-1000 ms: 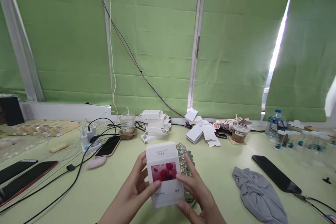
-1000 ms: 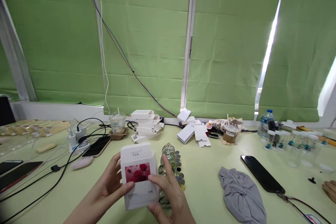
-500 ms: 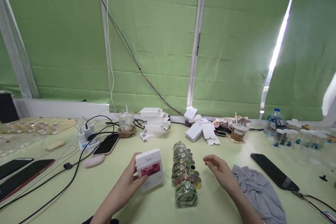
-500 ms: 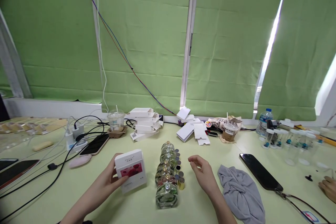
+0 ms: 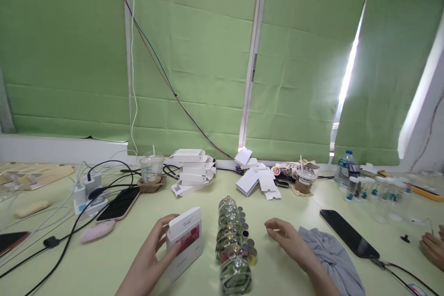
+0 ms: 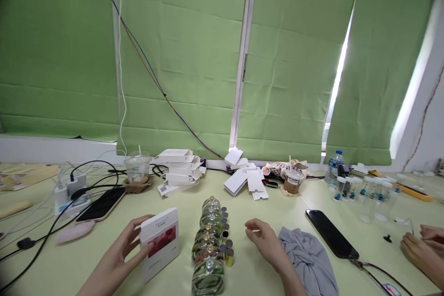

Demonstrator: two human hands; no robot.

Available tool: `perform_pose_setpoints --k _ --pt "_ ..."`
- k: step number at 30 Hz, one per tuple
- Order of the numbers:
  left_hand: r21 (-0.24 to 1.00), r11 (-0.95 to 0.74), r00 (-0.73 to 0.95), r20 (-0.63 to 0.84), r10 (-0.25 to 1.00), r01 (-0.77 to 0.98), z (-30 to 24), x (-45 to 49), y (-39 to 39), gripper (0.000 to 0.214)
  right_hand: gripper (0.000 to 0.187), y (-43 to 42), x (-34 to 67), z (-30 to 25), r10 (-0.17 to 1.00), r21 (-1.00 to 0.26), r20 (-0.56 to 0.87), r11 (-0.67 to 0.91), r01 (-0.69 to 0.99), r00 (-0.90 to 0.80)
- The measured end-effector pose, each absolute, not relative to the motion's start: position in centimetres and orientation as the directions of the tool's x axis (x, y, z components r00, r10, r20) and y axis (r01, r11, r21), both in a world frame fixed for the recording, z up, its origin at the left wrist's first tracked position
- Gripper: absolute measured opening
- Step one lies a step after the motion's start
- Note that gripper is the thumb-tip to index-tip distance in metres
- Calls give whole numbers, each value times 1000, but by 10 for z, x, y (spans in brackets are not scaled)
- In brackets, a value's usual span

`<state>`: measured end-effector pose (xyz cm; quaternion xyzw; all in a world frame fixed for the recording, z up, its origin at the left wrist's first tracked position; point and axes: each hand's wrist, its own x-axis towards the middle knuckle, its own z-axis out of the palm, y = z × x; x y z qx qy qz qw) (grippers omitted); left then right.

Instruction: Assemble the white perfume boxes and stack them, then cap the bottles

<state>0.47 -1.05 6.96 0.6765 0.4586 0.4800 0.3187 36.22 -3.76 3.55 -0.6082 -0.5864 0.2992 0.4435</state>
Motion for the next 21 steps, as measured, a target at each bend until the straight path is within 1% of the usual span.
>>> perform_pose_setpoints --k 2,4,7,9,11,14,17,19,21 --pt "848 -410 118 394 911 336 69 4 -9 42 33 -44 370 44 983 -870 152 83 486 105" --pt "832 -437 111 426 898 341 68 4 -7 37 33 -51 379 52 986 -852 160 118 510 39" --pt "833 -451 117 438 891 321 67 3 -5 31 33 -60 390 61 983 -851 180 172 496 -33" --pt "813 -486 164 458 874 322 65 3 -5 26 33 -59 394 63 988 -869 151 146 473 -28" --pt "784 -530 187 496 848 324 65 5 -6 23 30 -50 395 63 998 -902 58 40 431 29" --pt "783 -537 118 529 840 313 65 10 -10 25 22 -18 391 59 984 -930 -99 -146 338 151" --pt "809 -520 68 523 849 273 67 12 -12 28 27 26 381 53 949 -932 -176 -247 267 263" --pt "824 -512 85 507 858 243 68 10 -12 28 32 56 372 48 911 -934 -226 -303 190 345" --pt "829 -505 125 490 863 240 68 5 -10 26 32 83 361 44 874 -935 -268 -337 108 406"
